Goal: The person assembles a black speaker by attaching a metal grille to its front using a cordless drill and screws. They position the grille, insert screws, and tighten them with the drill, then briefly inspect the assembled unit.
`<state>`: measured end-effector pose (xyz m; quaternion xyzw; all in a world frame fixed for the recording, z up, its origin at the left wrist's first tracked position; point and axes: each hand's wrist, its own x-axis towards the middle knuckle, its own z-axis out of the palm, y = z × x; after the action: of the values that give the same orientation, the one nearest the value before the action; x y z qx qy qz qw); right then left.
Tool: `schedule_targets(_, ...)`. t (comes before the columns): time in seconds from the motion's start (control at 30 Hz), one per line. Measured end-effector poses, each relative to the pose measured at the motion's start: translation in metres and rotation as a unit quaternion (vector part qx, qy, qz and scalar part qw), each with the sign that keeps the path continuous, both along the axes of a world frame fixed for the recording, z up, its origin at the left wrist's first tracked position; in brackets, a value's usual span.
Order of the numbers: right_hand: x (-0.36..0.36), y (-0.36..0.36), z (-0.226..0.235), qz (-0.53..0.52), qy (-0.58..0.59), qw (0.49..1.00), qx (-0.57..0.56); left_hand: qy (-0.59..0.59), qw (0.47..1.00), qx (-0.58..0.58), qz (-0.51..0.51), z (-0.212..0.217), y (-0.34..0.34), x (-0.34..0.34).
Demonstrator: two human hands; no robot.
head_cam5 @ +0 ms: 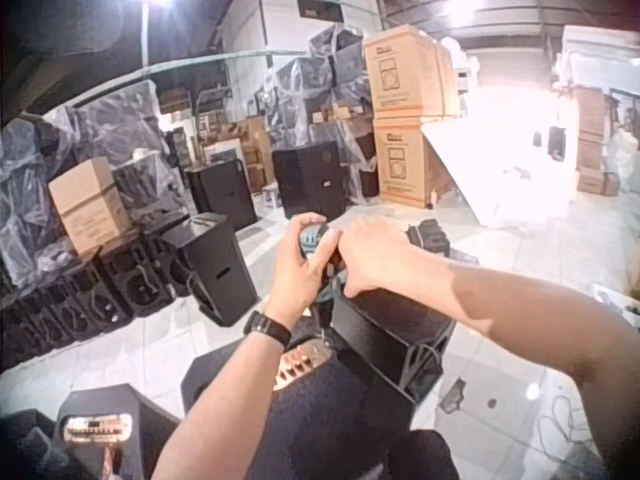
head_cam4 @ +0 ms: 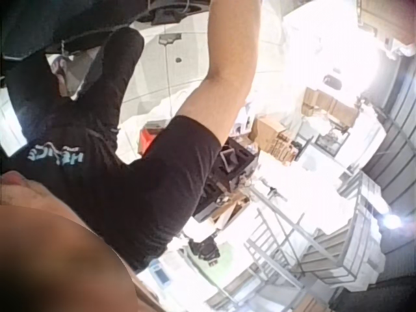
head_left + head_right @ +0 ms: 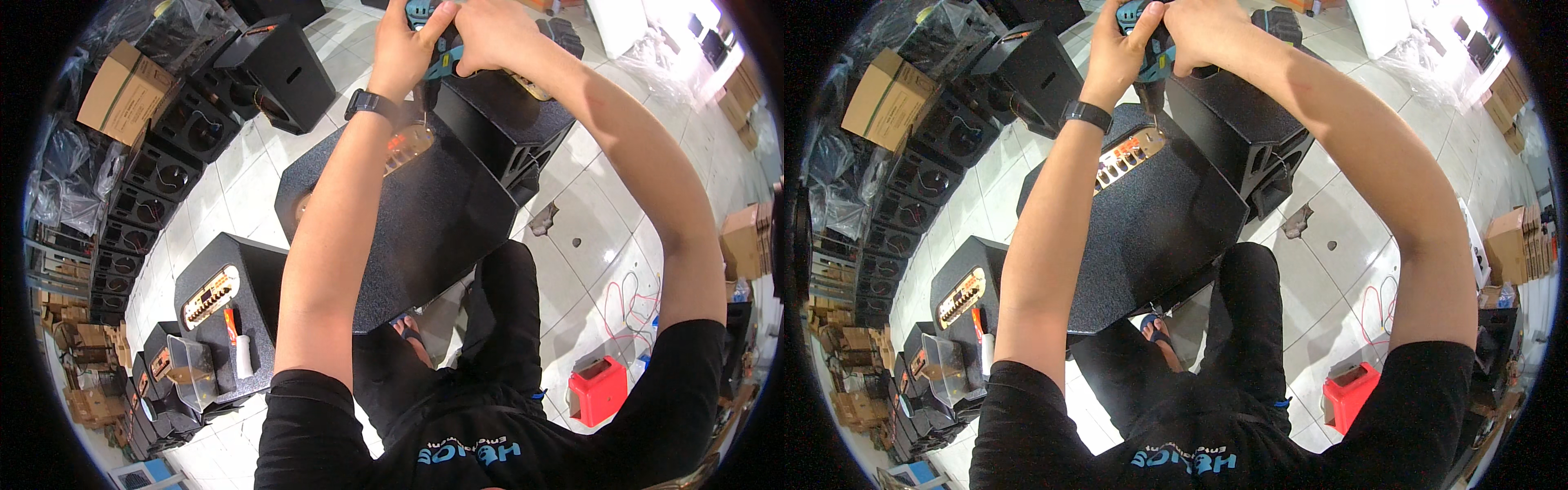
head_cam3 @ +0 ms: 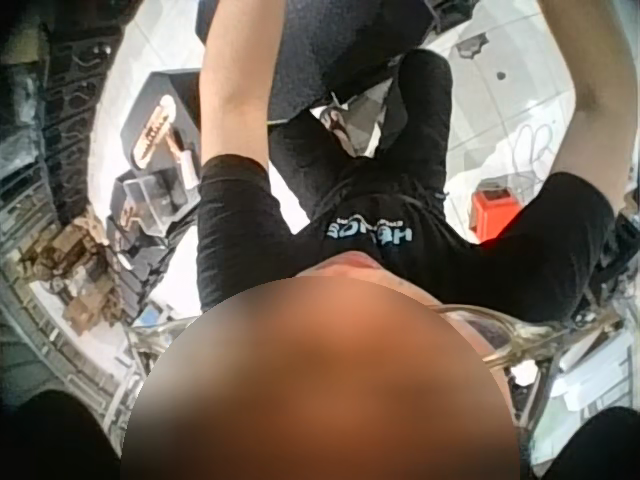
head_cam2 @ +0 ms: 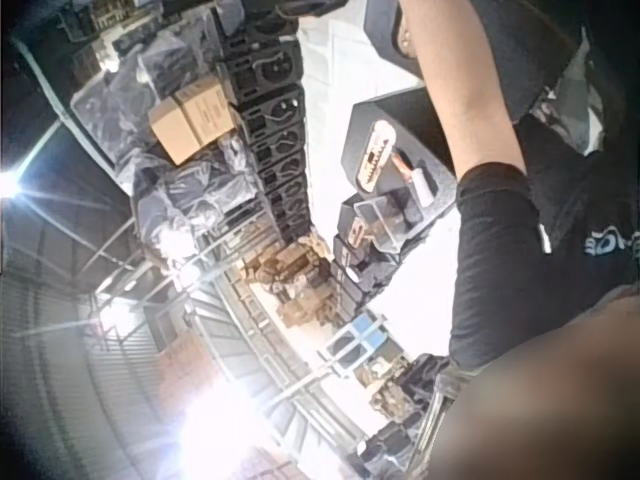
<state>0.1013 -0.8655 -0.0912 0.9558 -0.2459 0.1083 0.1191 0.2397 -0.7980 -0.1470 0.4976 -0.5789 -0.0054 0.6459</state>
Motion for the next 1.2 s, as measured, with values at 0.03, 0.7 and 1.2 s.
schedule_targets(0.03,-0.002,0.000,0.000,0.007,-0.006,1.000,-0.008,-0.018,1.000,-0.016,0.009,0.001,0.000,-0.001)
schedule_targets(0.7,0.003,0.010,0.002,-0.004,0.047,0.998,-0.030,-0.013,0.998,-0.025,0.055,-0.007,-0.002,0.005)
schedule_targets(1.2,0.011,0.014,-0.004,0.017,0.030,0.991,-0.128,-0.051,0.982,-0.095,0.157,-0.004,-0.009,0.006)
